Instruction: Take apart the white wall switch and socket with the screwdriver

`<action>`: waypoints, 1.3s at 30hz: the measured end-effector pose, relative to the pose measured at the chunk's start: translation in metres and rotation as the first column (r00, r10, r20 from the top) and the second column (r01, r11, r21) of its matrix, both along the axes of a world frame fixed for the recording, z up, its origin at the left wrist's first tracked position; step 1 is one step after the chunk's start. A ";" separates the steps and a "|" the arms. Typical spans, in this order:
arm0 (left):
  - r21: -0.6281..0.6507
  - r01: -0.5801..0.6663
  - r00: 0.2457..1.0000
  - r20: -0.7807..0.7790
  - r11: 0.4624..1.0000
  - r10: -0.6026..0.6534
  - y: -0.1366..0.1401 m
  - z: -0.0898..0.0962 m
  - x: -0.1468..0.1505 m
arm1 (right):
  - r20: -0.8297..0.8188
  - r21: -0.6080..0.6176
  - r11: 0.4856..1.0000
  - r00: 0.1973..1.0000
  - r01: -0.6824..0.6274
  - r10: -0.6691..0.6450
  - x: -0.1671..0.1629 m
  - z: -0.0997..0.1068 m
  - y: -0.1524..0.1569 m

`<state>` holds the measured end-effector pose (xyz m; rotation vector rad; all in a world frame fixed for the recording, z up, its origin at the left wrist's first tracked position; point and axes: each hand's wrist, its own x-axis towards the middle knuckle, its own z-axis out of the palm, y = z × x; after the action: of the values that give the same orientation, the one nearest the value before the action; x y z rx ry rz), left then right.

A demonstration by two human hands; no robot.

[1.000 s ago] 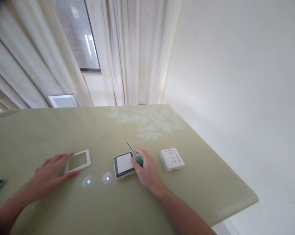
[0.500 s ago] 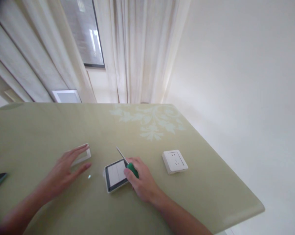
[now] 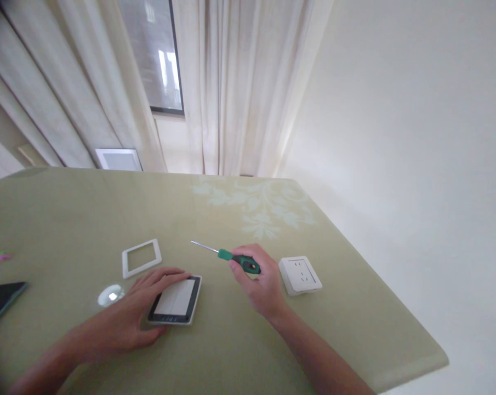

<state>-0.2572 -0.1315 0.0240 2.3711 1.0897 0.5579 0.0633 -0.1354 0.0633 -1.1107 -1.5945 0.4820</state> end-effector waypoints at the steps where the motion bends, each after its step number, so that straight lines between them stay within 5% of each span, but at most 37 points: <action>1: -0.002 -0.025 1.000 0.013 1.000 0.025 0.000 -0.001 0.000 | 0.009 0.043 0.999 1.000 -0.008 0.008 -0.005 0.011 0.003; 6: 0.006 -0.140 0.989 0.056 0.990 0.139 -0.002 -0.011 0.022 | 0.061 0.338 0.939 0.997 -0.061 0.043 -0.038 0.058 0.025; 10: 0.102 -0.197 0.980 0.042 0.975 0.193 0.003 -0.015 0.015 | 0.114 0.403 0.910 0.992 -0.094 0.052 -0.058 0.064 0.039; 14: 0.183 -0.170 0.985 0.017 0.968 0.170 0.006 -0.019 0.004 | 0.187 0.376 0.907 0.974 -0.190 0.126 -0.062 0.055 0.043; 25: 0.149 -0.159 0.987 0.060 0.976 0.151 -0.001 -0.025 0.011 | 0.158 0.279 0.943 0.978 -0.179 0.139 -0.068 0.038 0.047; 29: 0.116 -0.179 0.982 0.083 0.977 0.170 -0.001 -0.026 0.013 | 0.283 0.313 0.944 0.959 -0.103 0.011 -0.062 0.045 0.047; 34: 0.093 -0.196 0.976 0.117 0.976 0.185 -0.001 -0.026 0.014 | 0.555 0.290 0.957 0.819 -0.027 -0.145 -0.044 0.065 0.048; 39: 0.094 -0.201 0.972 0.141 0.975 0.187 0.000 -0.026 0.016 | 0.674 -0.050 0.964 0.703 -0.263 0.227 -0.041 0.093 0.021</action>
<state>-0.2409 -0.1317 -0.0021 2.2937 1.2677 0.8500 0.0224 -0.1141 0.1566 -1.1000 -2.4106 0.1995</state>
